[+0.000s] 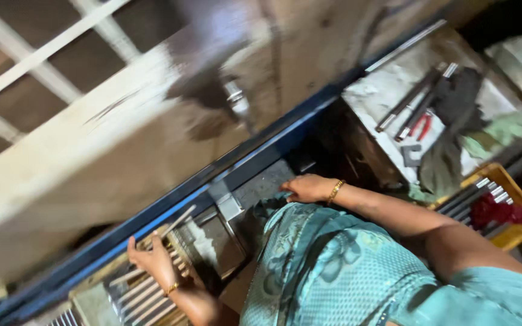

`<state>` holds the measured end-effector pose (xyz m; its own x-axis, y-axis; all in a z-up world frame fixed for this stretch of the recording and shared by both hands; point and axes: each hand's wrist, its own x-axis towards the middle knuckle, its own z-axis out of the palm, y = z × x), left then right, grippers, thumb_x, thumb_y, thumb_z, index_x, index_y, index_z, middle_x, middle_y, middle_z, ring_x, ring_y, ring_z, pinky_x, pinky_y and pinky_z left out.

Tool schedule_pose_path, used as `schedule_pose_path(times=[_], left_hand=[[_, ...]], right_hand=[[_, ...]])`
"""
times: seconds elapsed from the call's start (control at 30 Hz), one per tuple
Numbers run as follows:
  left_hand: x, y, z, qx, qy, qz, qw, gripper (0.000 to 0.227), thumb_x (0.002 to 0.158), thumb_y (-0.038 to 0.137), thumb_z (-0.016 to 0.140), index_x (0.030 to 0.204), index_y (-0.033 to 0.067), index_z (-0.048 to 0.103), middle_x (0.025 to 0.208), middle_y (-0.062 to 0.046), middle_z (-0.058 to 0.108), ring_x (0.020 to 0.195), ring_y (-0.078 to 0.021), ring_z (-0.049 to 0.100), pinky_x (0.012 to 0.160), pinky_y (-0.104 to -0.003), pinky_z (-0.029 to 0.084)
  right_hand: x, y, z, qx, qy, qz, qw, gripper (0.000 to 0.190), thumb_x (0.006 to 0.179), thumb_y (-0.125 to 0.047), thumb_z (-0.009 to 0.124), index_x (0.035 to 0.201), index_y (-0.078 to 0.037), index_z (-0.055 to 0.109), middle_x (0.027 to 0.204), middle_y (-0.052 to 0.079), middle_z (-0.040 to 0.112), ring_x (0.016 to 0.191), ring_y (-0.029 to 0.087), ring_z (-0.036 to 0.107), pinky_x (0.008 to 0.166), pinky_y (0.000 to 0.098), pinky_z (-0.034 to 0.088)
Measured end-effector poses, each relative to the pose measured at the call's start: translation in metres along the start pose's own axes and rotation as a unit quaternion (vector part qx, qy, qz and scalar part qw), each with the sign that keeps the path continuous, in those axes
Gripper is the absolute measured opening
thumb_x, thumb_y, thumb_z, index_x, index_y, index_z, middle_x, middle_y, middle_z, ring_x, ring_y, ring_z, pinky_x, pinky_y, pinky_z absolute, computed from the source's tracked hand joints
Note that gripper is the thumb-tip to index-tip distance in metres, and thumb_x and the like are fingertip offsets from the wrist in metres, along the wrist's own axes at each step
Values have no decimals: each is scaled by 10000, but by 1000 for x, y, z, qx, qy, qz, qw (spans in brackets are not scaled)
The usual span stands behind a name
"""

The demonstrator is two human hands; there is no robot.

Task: The person operates a lathe to machine metal rods, then removes each rod, wipes it with a cloth, and uses a deburring tool to smooth the edges. The finished rods are placed into a container. The person repeats this process for multiple rods.

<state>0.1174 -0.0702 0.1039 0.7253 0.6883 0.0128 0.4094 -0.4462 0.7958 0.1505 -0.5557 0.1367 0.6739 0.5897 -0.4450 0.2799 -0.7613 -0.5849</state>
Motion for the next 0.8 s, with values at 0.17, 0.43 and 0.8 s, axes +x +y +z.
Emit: schedule_pose_path(times=[0.17,0.43,0.8], left_hand=[[-28,66,53,-110,-103,-2,989,480,941,233,750,1347,41,581,1236,-188,614,1079,-261,568,975,-398,480],[-93,180,131,117,-386,65,913,516,942,322,681,1360,37,580,1104,-173,749,1015,-244,687,938,-357,505],[-191,261,253,132,-554,151,808,585,934,315,670,1427,46,505,1162,-173,749,1115,-257,708,983,-354,515]], right_hand=[[-47,59,-29,33,15,86,996,491,918,-380,656,1357,-168,595,1165,120,732,1116,328,678,932,467,535],[-130,213,-25,75,103,194,973,497,902,-374,696,1349,-172,616,1255,114,700,1153,331,661,954,452,530],[-267,351,17,108,208,404,884,524,857,-420,686,1321,-181,639,1236,127,694,1143,342,663,911,473,544]])
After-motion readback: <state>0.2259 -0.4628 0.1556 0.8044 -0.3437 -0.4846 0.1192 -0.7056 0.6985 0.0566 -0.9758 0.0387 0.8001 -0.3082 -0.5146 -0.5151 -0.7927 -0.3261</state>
